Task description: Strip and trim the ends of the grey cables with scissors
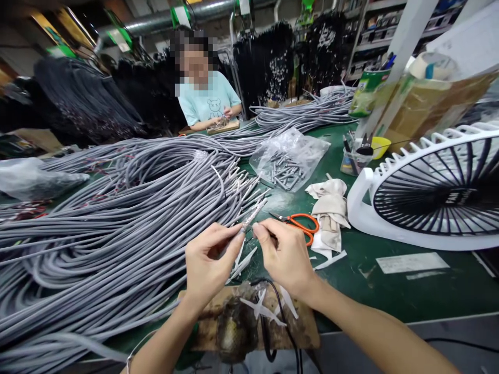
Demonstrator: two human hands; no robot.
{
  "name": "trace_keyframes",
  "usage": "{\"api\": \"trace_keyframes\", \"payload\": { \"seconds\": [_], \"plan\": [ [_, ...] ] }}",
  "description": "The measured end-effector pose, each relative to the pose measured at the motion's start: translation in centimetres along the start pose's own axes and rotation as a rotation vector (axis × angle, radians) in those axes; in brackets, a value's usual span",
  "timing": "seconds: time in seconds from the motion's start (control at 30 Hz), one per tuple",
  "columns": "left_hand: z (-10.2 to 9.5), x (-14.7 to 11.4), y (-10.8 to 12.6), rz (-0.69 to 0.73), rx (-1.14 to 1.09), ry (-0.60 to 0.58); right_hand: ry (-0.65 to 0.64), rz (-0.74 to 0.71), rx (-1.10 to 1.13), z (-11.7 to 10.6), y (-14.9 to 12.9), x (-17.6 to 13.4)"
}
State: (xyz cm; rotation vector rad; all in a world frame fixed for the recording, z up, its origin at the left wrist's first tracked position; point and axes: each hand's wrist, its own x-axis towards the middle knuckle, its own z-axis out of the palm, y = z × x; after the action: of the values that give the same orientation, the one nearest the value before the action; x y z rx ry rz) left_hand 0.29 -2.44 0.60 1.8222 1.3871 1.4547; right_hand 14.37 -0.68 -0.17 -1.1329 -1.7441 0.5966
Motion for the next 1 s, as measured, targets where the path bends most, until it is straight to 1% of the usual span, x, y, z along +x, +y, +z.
{"api": "trace_keyframes", "payload": {
  "seconds": [0.07, 0.13, 0.2, 0.33, 0.47, 0.6, 0.73, 0.8, 0.83, 0.87, 0.9, 0.97, 1.0],
  "plan": [
    [-0.1, 0.0, 0.1, 0.015, 0.006, 0.0, -0.027, 0.09, 0.078, 0.1, 0.0, 0.0],
    [-0.1, -0.1, 0.1, 0.001, -0.005, -0.001, -0.043, 0.114, 0.097, 0.0, 0.0, 0.0],
    [0.0, -0.1, -0.1, -0.041, -0.033, -0.005, -0.035, 0.05, 0.024, -0.1, 0.0, 0.1],
    [0.2, -0.2, -0.3, -0.094, -0.058, 0.01, 0.036, -0.139, -0.164, -0.5, -0.1, 0.1],
    [0.1, -0.2, -0.2, -0.082, -0.055, 0.016, 0.075, -0.248, -0.179, -0.6, -0.1, -0.2],
    [0.0, -0.2, 0.0, -0.073, -0.042, -0.006, 0.05, -0.255, -0.18, -0.6, 0.0, -0.1],
    [0.0, -0.4, 0.4, -0.004, -0.02, -0.062, -0.014, -0.193, -0.091, -0.5, -0.1, 0.3],
    [0.0, -0.5, 0.4, 0.026, -0.017, -0.056, -0.002, -0.182, -0.069, -0.4, -0.2, 0.3],
    [0.0, -0.4, 0.3, 0.024, -0.017, -0.052, 0.033, -0.202, -0.083, -0.3, -0.2, 0.0],
    [0.0, -0.3, 0.2, 0.001, -0.011, -0.05, 0.072, -0.248, -0.108, -0.2, -0.3, -0.3],
    [0.1, 0.0, -0.1, -0.043, 0.002, -0.044, 0.097, -0.324, -0.141, 0.0, -0.4, -0.7],
    [0.2, 0.6, -0.7, -0.184, 0.03, -0.021, 0.1, -0.571, -0.175, 0.5, -0.7, -1.7],
    [0.2, 1.0, -0.9, -0.26, 0.034, 0.005, 0.069, -0.717, -0.17, 0.7, -0.9, -2.2]
  ]
}}
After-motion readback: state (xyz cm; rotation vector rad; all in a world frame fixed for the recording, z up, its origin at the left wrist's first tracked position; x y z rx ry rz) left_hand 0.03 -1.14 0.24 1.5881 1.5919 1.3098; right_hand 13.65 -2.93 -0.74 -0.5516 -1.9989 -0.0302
